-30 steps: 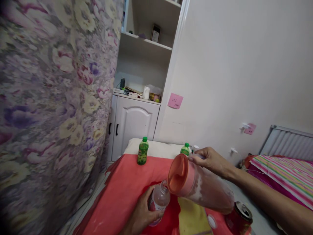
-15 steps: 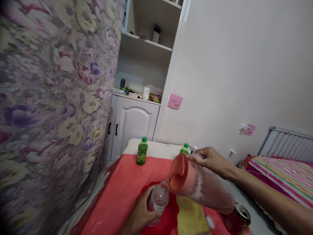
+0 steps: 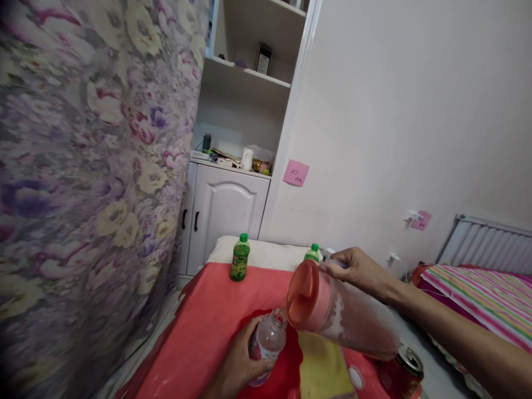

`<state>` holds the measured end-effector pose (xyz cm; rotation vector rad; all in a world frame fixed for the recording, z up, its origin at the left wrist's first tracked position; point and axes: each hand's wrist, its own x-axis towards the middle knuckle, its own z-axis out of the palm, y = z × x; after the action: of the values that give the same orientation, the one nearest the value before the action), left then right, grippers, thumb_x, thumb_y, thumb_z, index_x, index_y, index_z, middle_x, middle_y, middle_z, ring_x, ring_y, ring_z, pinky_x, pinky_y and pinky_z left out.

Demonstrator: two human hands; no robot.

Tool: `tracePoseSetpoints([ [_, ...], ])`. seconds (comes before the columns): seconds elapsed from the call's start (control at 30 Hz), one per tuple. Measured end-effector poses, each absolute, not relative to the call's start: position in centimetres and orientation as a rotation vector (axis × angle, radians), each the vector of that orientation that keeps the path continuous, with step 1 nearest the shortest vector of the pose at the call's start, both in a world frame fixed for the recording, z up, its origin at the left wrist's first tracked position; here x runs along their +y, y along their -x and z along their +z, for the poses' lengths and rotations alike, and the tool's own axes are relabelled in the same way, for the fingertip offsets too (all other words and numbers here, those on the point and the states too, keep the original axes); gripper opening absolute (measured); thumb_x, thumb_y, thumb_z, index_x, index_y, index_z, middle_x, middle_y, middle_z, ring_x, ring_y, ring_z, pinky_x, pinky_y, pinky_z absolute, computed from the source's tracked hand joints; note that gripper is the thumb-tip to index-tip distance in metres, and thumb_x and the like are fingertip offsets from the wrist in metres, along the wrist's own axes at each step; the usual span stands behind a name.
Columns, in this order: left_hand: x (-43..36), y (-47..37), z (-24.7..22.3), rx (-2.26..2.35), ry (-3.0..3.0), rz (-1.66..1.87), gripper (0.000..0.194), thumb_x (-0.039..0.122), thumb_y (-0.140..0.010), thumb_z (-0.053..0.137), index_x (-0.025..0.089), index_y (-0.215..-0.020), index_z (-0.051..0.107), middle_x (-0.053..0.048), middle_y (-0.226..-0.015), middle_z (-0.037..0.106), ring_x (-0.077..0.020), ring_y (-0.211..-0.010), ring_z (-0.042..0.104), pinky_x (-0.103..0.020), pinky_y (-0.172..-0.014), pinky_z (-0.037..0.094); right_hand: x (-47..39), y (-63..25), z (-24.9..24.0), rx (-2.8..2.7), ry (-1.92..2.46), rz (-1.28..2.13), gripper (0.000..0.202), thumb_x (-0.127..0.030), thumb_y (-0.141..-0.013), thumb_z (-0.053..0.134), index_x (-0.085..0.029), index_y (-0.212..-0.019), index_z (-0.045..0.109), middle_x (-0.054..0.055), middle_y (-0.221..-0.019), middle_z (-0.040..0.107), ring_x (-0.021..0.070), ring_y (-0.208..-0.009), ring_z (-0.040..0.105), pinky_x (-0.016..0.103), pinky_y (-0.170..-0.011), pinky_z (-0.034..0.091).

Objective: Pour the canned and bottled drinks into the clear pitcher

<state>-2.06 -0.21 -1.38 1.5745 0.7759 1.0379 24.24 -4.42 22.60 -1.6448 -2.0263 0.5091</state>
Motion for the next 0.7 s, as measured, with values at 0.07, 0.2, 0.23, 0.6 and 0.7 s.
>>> tracePoseSetpoints([
  [0.07, -0.26, 2.10, -1.28, 0.774, -1.576, 1.034, 0.068, 0.007, -0.055, 0.075, 0.023, -0.120, 0.065, -0.004, -0.119, 0.075, -0.0298, -0.112, 0.067, -0.035, -0.098, 0.051, -4.43, -24.30, 22.59, -2.029, 1.646, 0.497, 0.059, -0.071, -0.083, 0.059, -0.023, -0.060, 0.034, -0.006, -0.062, 0.026, 0.0109, -0.058, 0.022, 0.027, -0.051, 0.019],
  [0.2, -0.47, 2.10, -0.82, 0.823, -1.596, 1.024, 0.069, 0.008, -0.054, 0.075, 0.025, -0.120, 0.064, -0.005, -0.121, 0.074, -0.0313, -0.114, 0.066, -0.038, -0.101, 0.050, -4.52, -24.31, 22.57, -2.013, 1.651, 0.495, 0.060, -0.073, -0.082, 0.059, -0.023, -0.059, 0.034, -0.007, -0.060, 0.026, 0.0108, -0.057, 0.022, 0.027, -0.050, 0.019],
  [0.23, -0.52, 2.09, -0.70, 0.836, -1.603, 1.026, 0.070, 0.007, -0.053, 0.074, 0.025, -0.120, 0.064, -0.004, -0.121, 0.074, -0.0312, -0.114, 0.066, -0.038, -0.101, 0.049, -4.54, -24.31, 22.57, -2.012, 1.654, 0.500, 0.060, -0.074, -0.082, 0.059, -0.023, -0.060, 0.034, -0.007, -0.059, 0.026, 0.0108, -0.057, 0.022, 0.027, -0.050, 0.019],
  [0.6, -0.82, 2.27, -0.49, 0.811, -1.585, 1.038, 0.067, 0.007, -0.055, 0.072, 0.020, -0.120, 0.064, -0.007, -0.120, 0.074, -0.0296, -0.111, 0.067, -0.036, -0.099, 0.050, -4.87, -24.08, 22.70, -2.042, 1.657, 0.489, 0.057, -0.070, -0.085, 0.058, -0.023, -0.062, 0.034, -0.007, -0.061, 0.026, 0.0110, -0.057, 0.022, 0.028, -0.052, 0.018],
  [0.7, -0.82, 2.29, -0.38, 0.805, -1.567, 1.028, 0.070, 0.007, -0.053, 0.072, 0.022, -0.121, 0.063, -0.006, -0.120, 0.074, -0.0300, -0.113, 0.066, -0.036, -0.099, 0.049, -4.95, -23.98, 22.79, -2.038, 1.671, 0.461, 0.059, -0.073, -0.084, 0.057, -0.024, -0.062, 0.033, -0.007, -0.061, 0.025, 0.0110, -0.058, 0.021, 0.028, -0.052, 0.017],
])
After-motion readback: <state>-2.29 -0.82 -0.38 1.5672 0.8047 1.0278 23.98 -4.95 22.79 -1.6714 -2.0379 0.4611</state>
